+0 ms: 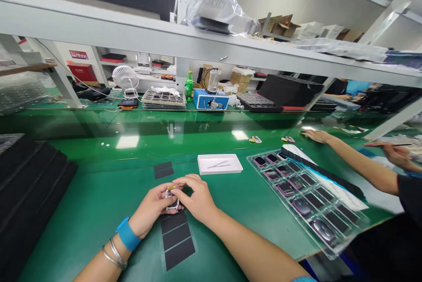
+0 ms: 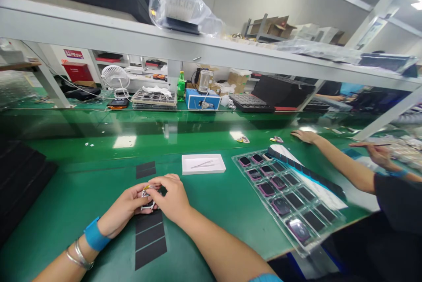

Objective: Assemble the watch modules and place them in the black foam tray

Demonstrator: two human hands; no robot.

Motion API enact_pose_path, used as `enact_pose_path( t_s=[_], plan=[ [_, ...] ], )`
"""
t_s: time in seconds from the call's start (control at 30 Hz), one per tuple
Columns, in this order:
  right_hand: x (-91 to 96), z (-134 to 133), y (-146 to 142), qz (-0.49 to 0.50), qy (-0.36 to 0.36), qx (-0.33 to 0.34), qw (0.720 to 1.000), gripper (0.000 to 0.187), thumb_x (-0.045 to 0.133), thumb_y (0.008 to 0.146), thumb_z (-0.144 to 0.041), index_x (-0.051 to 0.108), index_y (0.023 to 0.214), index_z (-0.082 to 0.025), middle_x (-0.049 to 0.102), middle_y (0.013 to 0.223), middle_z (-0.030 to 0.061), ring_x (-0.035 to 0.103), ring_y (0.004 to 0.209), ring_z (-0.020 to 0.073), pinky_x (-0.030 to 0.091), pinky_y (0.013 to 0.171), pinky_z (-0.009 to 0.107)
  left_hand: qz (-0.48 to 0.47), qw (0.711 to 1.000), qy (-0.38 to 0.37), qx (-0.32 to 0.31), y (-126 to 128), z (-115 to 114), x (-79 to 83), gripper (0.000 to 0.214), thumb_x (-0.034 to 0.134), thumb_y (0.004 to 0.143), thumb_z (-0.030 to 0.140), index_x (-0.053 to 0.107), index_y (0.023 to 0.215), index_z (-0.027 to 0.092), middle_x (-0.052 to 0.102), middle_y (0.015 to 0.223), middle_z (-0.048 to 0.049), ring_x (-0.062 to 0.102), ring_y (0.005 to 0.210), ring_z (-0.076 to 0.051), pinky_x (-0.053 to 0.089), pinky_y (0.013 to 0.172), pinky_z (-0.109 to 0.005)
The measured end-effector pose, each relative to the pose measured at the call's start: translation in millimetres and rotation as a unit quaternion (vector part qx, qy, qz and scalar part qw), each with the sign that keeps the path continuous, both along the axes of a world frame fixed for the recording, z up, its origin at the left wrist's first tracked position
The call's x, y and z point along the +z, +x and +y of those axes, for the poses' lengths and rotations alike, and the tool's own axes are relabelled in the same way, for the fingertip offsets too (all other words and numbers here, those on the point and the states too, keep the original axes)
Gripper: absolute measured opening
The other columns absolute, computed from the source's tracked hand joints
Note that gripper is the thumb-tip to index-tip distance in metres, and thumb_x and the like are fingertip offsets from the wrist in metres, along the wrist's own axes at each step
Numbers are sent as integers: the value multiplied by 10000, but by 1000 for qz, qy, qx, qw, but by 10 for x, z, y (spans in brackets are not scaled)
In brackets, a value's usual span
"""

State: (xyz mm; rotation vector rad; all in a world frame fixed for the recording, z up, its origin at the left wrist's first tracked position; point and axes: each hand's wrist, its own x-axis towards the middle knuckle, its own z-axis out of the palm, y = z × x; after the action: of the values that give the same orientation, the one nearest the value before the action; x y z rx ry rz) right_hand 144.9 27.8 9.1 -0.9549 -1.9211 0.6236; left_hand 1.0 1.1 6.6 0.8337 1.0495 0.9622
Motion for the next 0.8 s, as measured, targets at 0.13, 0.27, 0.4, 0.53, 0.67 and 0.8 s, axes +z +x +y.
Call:
enact_pose_path(
  t_s=[0.13,0.27,0.4,0.53,0.67,0.8],
  plan=[
    [-3,-6,5,-11,47,23,999,110,572,813,-229,674,854,-236,696,748,-3,591,694,133,424,781,308,-24,1000,-10,18,-12,-6,11,377,741,614,224,676,979,153,691,779,-79,643,685,-188,519,592,-261],
    [-23,-13,18,-85,153,33,984,165,509,856,-198,662,882,-256,707,835,-6,577,738,136,357,902,369,-108,992,-38,45,-32,-3,19,323,647,643,113,689,959,159,694,867,-74,637,750,-180,536,704,-302],
    [-35,-8,29,-160,198,47,966,178,493,882,-192,652,915,-265,693,929,-10,546,816,149,335,908,390,-183,978,-57,77,-52,12,5,361,572,665,79,670,1005,147,690,946,-80,642,815,-182,519,804,-323],
    [-41,17,29,-141,142,69,977,155,521,871,-203,662,892,-263,666,980,-3,527,879,161,394,825,354,-164,981,-45,88,-58,16,-4,336,595,730,126,638,1063,138,680,1002,-105,645,844,-186,516,822,-328],
    [-33,31,33,-67,42,54,995,165,622,787,-172,648,932,-246,593,985,29,510,963,169,431,870,330,-145,987,-13,68,-59,9,8,394,663,725,170,611,1116,167,652,1093,-105,630,930,-204,503,848,-329],
    [-40,39,39,-10,-58,68,996,392,638,730,-118,566,1096,-238,528,1104,50,514,1026,172,435,923,335,-137,990,11,44,-61,12,10,460,711,689,191,603,1137,178,661,1081,-113,604,1013,-240,485,871,-329]
  ],
)
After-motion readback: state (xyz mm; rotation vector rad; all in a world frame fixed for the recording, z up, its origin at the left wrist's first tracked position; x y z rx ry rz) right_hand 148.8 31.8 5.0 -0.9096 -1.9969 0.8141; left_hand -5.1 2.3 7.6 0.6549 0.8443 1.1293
